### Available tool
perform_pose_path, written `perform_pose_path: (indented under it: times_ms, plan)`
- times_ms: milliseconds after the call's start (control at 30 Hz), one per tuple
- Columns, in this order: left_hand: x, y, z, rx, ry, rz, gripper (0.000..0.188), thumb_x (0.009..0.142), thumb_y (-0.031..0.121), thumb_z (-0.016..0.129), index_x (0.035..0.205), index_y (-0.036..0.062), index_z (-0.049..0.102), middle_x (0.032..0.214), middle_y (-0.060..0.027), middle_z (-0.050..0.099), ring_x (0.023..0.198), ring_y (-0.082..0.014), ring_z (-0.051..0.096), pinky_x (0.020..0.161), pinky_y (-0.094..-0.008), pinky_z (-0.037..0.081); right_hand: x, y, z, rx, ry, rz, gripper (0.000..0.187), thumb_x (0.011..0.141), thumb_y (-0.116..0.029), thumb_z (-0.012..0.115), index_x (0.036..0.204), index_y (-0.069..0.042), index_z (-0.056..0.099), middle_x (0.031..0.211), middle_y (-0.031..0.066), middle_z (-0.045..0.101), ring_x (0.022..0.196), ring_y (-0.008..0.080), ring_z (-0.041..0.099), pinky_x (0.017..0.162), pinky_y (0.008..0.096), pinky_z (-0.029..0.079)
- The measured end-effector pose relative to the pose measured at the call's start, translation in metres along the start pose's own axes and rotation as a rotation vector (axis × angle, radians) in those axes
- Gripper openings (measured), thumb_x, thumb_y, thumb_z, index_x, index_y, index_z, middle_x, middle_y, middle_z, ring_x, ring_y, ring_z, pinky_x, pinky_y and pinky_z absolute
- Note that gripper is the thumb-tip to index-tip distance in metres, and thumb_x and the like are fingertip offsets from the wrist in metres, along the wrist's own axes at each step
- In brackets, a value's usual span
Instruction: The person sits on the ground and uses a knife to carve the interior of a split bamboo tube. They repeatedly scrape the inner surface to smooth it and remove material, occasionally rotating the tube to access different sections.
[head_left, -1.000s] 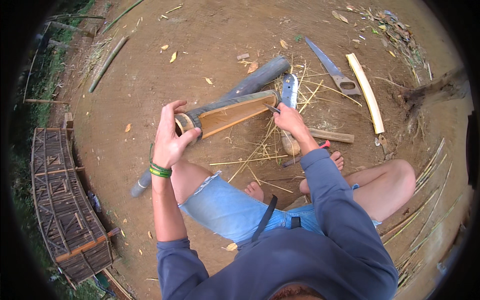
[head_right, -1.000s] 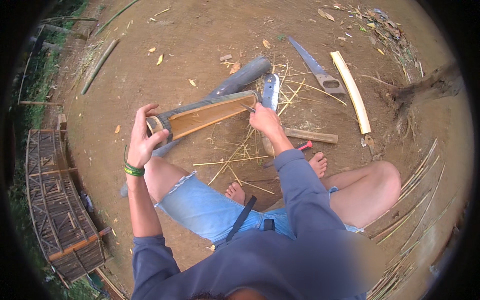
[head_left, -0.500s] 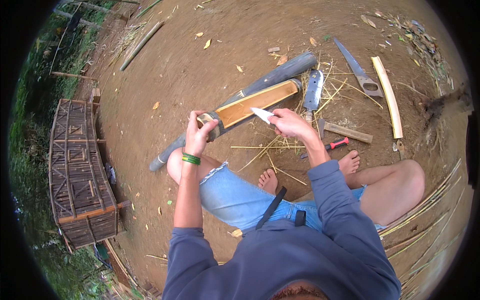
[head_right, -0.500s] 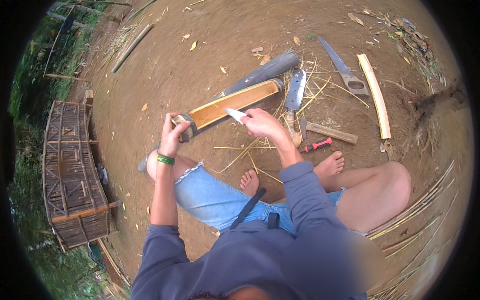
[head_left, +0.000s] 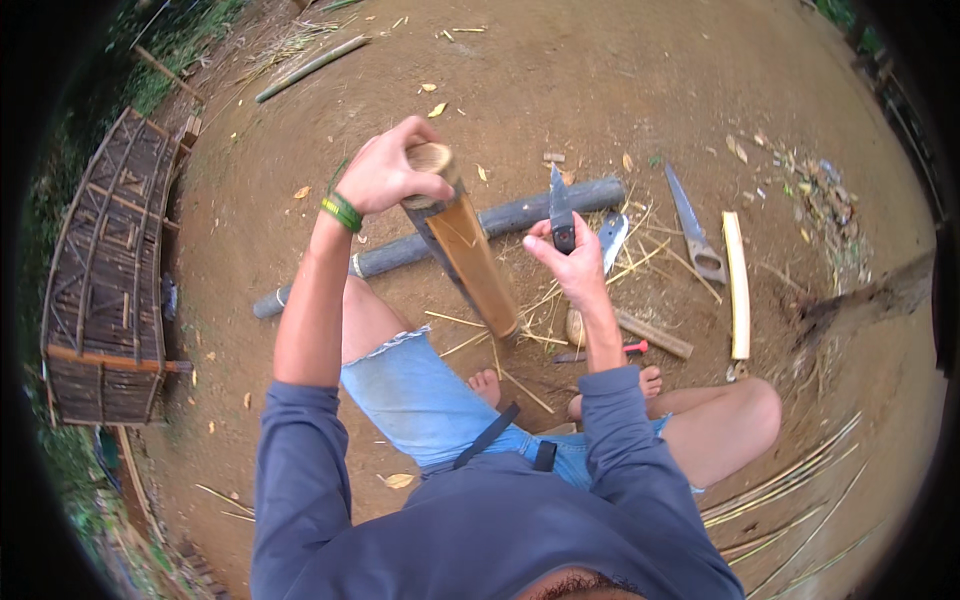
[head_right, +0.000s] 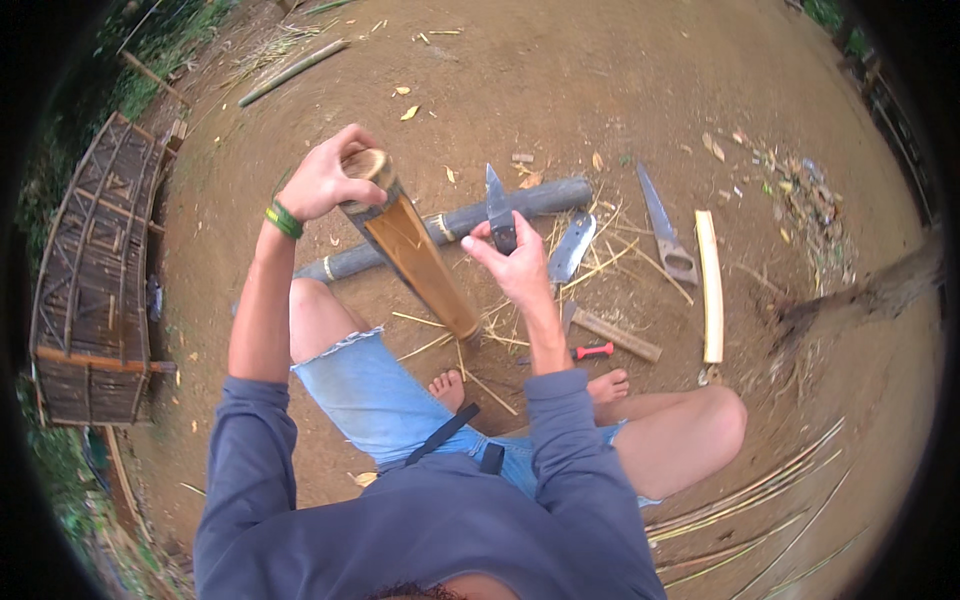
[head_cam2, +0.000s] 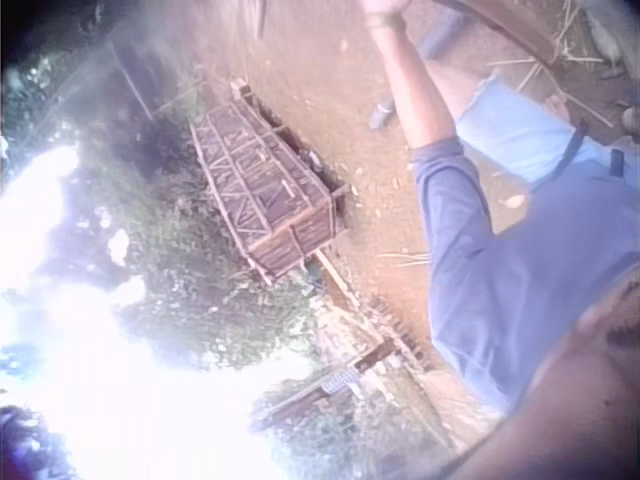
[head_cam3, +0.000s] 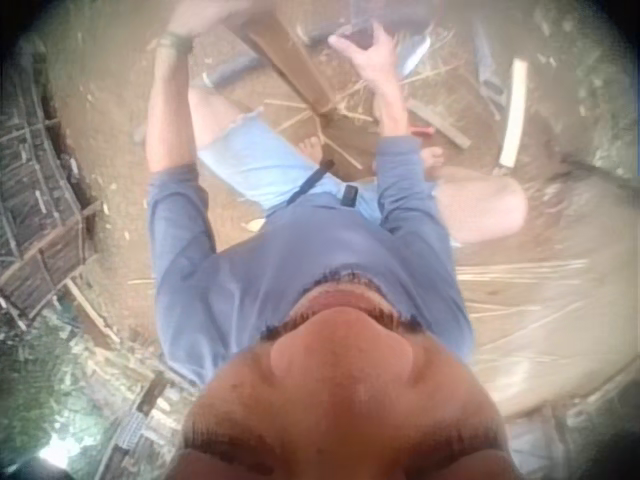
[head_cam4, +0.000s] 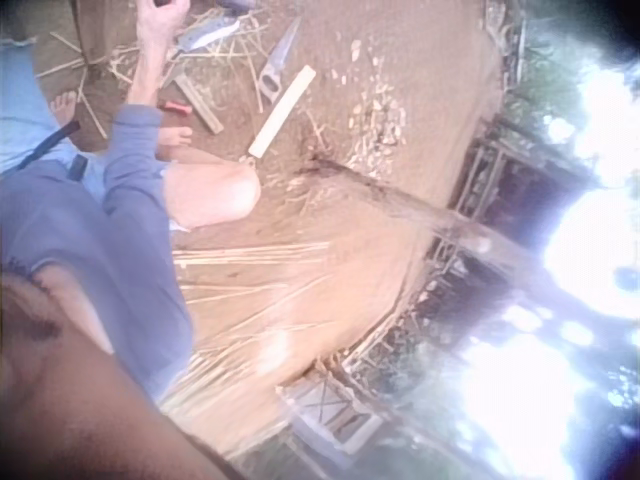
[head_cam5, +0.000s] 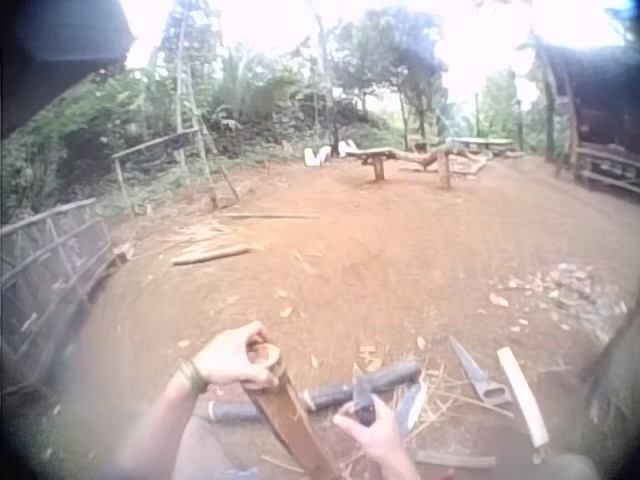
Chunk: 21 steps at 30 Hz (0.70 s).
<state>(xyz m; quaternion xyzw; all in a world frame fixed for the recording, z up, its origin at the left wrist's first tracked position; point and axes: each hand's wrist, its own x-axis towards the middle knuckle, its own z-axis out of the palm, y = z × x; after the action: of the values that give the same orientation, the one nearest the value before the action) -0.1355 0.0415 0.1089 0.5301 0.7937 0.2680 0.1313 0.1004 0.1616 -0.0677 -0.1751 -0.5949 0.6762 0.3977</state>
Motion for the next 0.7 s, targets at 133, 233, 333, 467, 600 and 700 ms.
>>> perform_pose_path:
  times_ms: [133, 233, 333, 467, 600, 700]
  plan:
    - [0.017, 0.031, 0.0, -0.154, -0.364, 0.17, 0.062, 0.061, 0.017, 0.087, 0.117, 0.0035, 0.065, 0.113, -0.0082, 0.069, 0.107, -0.0183, 0.063, 0.095, -0.0344, 0.05, 0.0, -0.02, 0.017, 0.098, -0.06, 0.056, 0.039, 0.075, -0.016, 0.092, 0.095, -0.007, 0.059, 0.112, 0.0037, 0.071, 0.069, 0.001, 0.049, 0.064, 0.0203, 0.045]
    - [0.024, 0.028, 0.021, -0.222, -0.494, 0.189, 0.086, 0.059, 0.016, 0.09, 0.137, 0.006, 0.054, 0.124, -0.017, 0.068, 0.115, -0.0241, 0.063, 0.103, -0.0361, 0.049, 0.005, -0.013, 0.026, 0.188, -0.041, 0.064, 0.046, 0.073, -0.016, 0.094, 0.099, -0.009, 0.056, 0.117, 0.0079, 0.07, 0.069, -0.0003, 0.047, 0.062, 0.0186, 0.043]
    - [0.017, 0.018, 0.055, -0.267, -0.385, 0.157, 0.102, 0.059, 0.016, 0.091, 0.148, 0.0081, 0.042, 0.129, -0.0232, 0.064, 0.12, -0.0275, 0.061, 0.103, -0.0383, 0.049, 0.007, -0.001, 0.017, 0.135, 0.01, 0.046, 0.046, 0.075, -0.013, 0.093, 0.101, -0.007, 0.056, 0.111, 0.0075, 0.069, 0.076, 0.0038, 0.056, 0.068, 0.0205, 0.049]
    - [0.022, 0.005, 0.084, -0.554, -0.347, 0.162, 0.108, 0.063, 0.018, 0.094, 0.153, 0.0091, 0.034, 0.134, -0.025, 0.06, 0.125, -0.0303, 0.058, 0.108, -0.0426, 0.046, 0.011, 0.013, 0.002, 0.233, 0.065, 0.07, 0.047, 0.077, -0.01, 0.092, 0.11, -0.004, 0.058, 0.105, 0.0053, 0.07, 0.089, 0.0108, 0.067, 0.08, 0.0257, 0.057]
    - [0.008, -0.001, 0.114, -0.838, -0.333, 0.154, 0.091, 0.084, 0.028, 0.084, 0.156, 0.0102, 0.032, 0.142, -0.0247, 0.056, 0.134, -0.0277, 0.051, 0.117, -0.0441, 0.036, 0.019, 0.003, -0.013, 0.146, 0.125, -0.016, 0.049, 0.078, -0.012, 0.091, 0.115, -0.002, 0.061, 0.103, 0.0051, 0.072, 0.09, 0.0116, 0.069, 0.082, 0.0262, 0.058]
    - [0.008, -0.049, 0.169, -1.047, -0.026, -0.217, 0.076, 0.093, 0.049, 0.068, 0.151, 0.0064, 0.043, 0.14, -0.0233, 0.06, 0.132, -0.0314, 0.055, 0.116, -0.0443, 0.037, 0.023, 0.008, -0.025, 0.044, 0.254, -0.07, 0.044, 0.079, -0.016, 0.092, 0.106, -0.006, 0.059, 0.09, -0.0006, 0.065, 0.073, 0.0072, 0.059, 0.065, 0.0221, 0.048]
